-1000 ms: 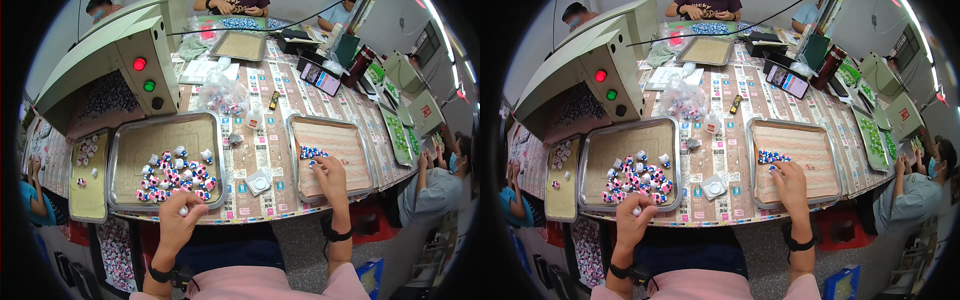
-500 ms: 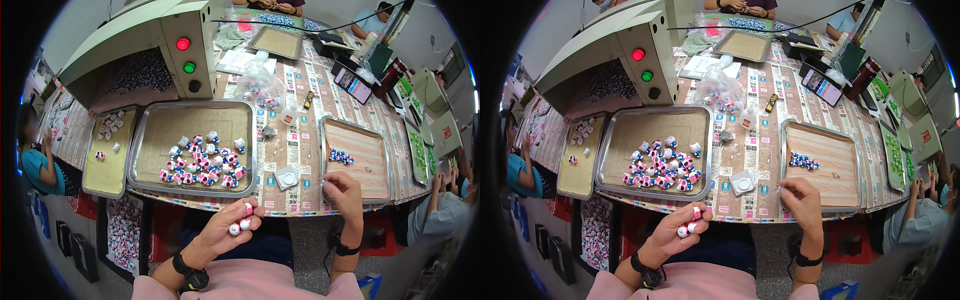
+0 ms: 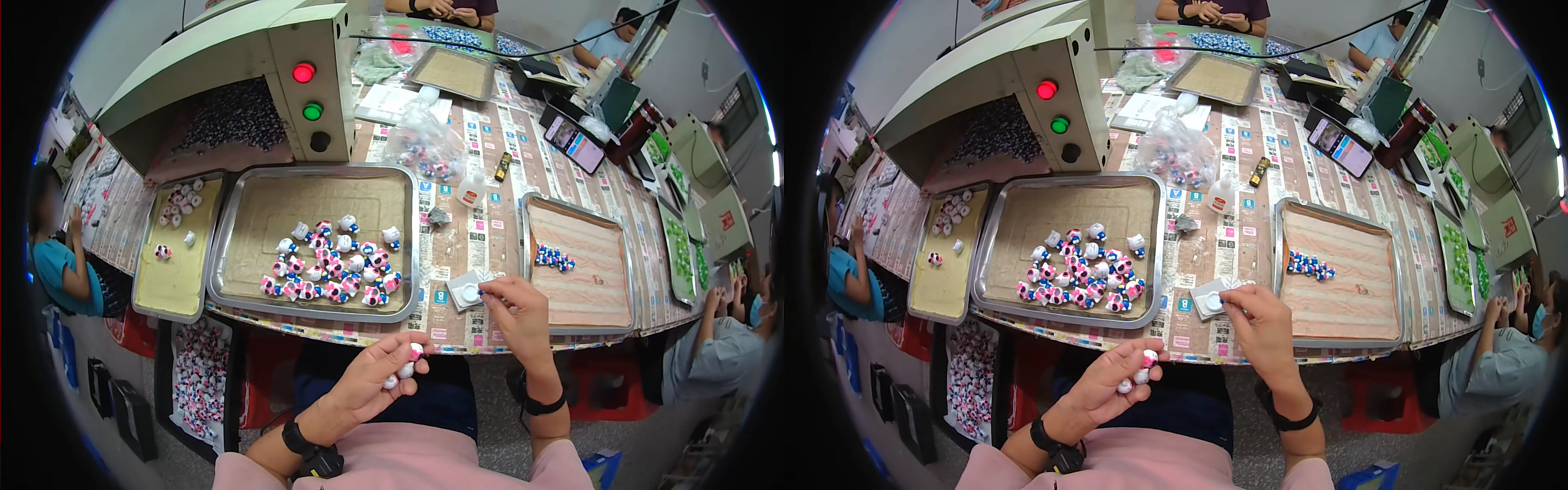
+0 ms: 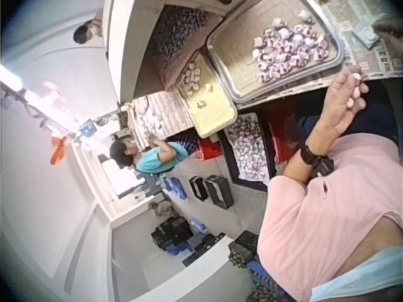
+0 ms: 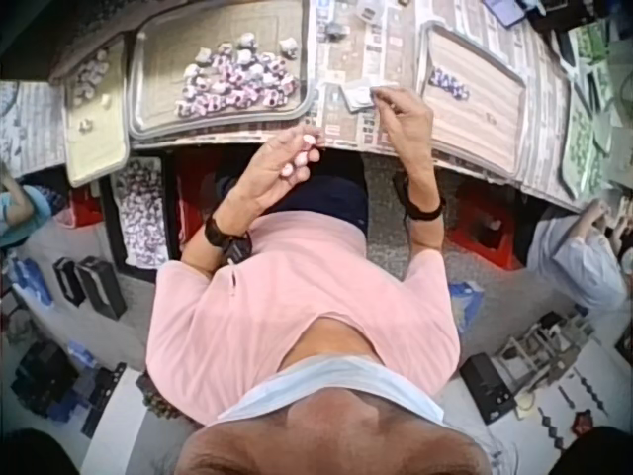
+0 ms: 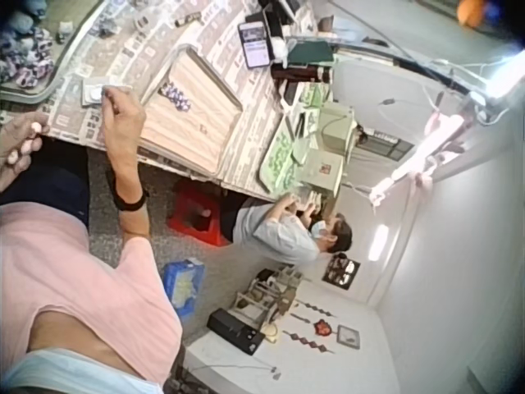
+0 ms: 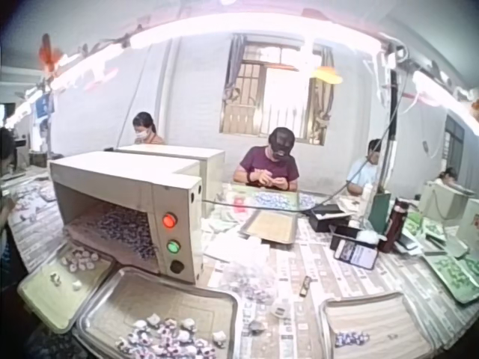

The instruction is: The person assembles small decorative items by hand, picking up white cylindrical pieces and blue spherical pieces from trays on the table. They combine these components into small units and place the finished items onto a central tray. The process is repetitive and involves handling multiple small parts one at a time.

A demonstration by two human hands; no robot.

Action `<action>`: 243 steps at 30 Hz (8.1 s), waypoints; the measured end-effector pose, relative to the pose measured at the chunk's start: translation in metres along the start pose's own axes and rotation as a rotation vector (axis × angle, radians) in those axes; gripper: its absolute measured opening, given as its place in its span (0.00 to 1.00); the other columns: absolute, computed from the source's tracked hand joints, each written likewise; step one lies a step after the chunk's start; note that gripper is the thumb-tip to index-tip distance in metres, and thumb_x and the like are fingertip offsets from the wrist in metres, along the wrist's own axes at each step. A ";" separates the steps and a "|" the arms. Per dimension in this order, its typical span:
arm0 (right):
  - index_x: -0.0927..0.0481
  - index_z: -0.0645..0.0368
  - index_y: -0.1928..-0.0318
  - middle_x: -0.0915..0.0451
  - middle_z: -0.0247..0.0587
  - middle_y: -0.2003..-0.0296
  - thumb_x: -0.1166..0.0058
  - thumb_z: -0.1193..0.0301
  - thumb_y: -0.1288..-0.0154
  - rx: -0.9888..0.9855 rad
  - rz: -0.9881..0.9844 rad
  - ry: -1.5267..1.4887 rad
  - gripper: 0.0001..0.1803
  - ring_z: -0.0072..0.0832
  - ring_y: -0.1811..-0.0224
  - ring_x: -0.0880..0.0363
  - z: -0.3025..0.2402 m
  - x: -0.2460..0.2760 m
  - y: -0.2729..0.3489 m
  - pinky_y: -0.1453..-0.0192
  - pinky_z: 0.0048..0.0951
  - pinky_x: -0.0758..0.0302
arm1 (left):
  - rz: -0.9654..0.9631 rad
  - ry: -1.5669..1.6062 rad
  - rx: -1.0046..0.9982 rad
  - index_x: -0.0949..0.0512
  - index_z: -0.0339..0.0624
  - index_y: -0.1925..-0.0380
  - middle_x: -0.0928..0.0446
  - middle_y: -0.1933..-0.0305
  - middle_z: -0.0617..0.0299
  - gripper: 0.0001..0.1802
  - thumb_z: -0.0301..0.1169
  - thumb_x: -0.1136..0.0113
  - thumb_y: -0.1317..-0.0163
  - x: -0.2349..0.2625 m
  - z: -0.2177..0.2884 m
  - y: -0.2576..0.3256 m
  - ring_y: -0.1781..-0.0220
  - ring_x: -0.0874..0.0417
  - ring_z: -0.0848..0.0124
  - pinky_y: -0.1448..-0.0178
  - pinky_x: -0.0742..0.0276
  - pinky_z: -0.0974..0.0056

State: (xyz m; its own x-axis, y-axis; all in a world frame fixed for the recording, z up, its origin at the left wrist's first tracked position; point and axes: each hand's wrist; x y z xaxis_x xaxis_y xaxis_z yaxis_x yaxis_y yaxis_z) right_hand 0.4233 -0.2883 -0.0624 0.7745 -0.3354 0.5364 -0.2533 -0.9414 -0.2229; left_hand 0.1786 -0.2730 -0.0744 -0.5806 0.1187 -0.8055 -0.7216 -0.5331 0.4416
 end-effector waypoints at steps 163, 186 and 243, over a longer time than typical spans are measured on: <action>0.15 0.63 0.60 0.19 0.42 0.68 0.37 0.80 0.44 0.077 -0.094 0.046 0.10 0.26 0.70 0.20 -0.030 0.000 0.012 0.65 0.24 0.24 | -0.036 -0.161 -0.095 0.26 0.39 0.45 0.21 0.50 0.60 0.17 0.25 0.41 0.34 0.006 -0.003 -0.013 0.48 0.19 0.71 0.50 0.18 0.69; 0.14 0.60 0.56 0.17 0.42 0.66 0.34 0.77 0.42 -0.108 -0.243 -0.425 0.12 0.23 0.67 0.19 -0.035 -0.008 0.039 0.64 0.22 0.24 | -0.064 -0.143 -0.092 0.22 0.36 0.48 0.20 0.51 0.57 0.17 0.22 0.37 0.37 0.002 -0.006 -0.014 0.52 0.18 0.73 0.49 0.17 0.69; 0.18 0.63 0.62 0.21 0.47 0.63 0.41 0.79 0.45 -0.013 0.258 0.514 0.08 0.40 0.62 0.21 0.113 0.103 -0.006 0.55 0.35 0.25 | 0.420 -1.701 -0.806 0.19 0.38 0.57 0.24 0.63 0.59 0.13 0.23 0.35 0.44 0.026 0.090 -0.008 0.77 0.31 0.74 0.73 0.34 0.68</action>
State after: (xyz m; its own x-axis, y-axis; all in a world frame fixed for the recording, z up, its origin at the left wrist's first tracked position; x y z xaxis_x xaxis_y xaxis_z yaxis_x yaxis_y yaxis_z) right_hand 0.5701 -0.3132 -0.0973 0.3061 -0.5256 0.7938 -0.4058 -0.8263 -0.3907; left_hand 0.1352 -0.1904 -0.0629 -0.7049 0.2012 0.6801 -0.4307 -0.8833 -0.1851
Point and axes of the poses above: each hand's wrist, its own y-axis away from the middle knuckle, its own x-axis out of the back of the hand, z = x × y
